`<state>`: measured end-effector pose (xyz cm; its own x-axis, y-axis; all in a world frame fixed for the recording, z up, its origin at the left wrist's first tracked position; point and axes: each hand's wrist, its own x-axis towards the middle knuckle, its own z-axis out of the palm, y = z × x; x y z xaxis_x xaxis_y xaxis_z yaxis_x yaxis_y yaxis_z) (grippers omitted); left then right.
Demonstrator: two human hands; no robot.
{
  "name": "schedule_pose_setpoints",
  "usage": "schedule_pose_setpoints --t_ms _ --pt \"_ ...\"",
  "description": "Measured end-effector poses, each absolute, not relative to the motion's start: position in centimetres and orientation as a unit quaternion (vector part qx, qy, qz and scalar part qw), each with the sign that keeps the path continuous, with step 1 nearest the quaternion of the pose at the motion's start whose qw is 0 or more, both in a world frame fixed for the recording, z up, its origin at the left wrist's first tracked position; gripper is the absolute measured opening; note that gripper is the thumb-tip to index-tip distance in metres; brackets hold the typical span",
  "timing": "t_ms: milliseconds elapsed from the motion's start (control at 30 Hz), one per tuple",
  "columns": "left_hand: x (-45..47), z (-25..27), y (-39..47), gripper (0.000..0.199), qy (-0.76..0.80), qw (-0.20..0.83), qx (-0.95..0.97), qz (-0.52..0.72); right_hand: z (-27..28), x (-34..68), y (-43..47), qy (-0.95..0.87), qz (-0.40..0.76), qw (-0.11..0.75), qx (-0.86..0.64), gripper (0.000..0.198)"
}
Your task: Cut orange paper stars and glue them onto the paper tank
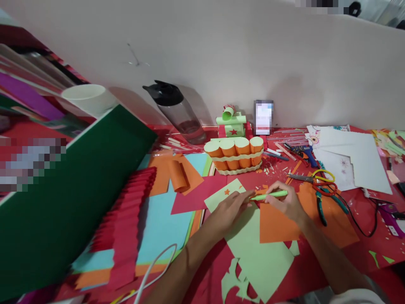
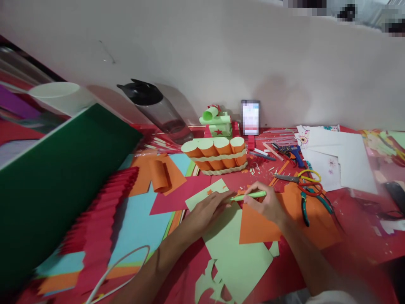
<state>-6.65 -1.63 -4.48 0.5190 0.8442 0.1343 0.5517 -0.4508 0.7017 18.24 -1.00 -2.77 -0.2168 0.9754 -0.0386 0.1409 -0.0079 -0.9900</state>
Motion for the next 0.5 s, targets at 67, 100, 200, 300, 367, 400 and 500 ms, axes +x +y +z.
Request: schedule_pose_setpoints --t_ms 67,100,200,300,367,400,500 --pt "-6.61 -4.65 -1.63 0.038 0.418 0.286 0.826 0.248 -2.75 18.23 -1.02 -0.587 0.522 0.394 -0.477 0.015" --pt "-6.59 -4.72 -1.64 0.038 0.413 0.278 0.830 0.250 -2.72 18.22 -1.04 -0.589 0.524 0.392 -0.475 0.014" --pt "-6.55 -4.69 -1.68 0.036 0.397 0.262 0.844 0.249 -2.58 18.17 -1.08 -0.590 0.529 0.388 -0.470 0.013" --pt "-6.50 -4.34 -1.77 0.035 0.387 0.254 0.851 0.247 -2.41 18.08 -1.12 -0.592 0.528 0.384 -0.474 0.013" --pt "-6.48 -4.15 -1.81 0.035 0.382 0.252 0.855 0.245 -2.31 18.00 -1.18 -0.597 0.523 0.378 -0.476 0.012" --pt "-6.46 -4.10 -1.81 0.035 0.380 0.252 0.856 0.245 -2.26 17.95 -1.22 -0.601 0.521 0.376 -0.475 0.012" --pt "-6.39 -4.21 -1.75 0.035 0.375 0.250 0.857 0.251 -2.14 17.83 -1.34 -0.609 0.518 0.369 -0.474 0.012"
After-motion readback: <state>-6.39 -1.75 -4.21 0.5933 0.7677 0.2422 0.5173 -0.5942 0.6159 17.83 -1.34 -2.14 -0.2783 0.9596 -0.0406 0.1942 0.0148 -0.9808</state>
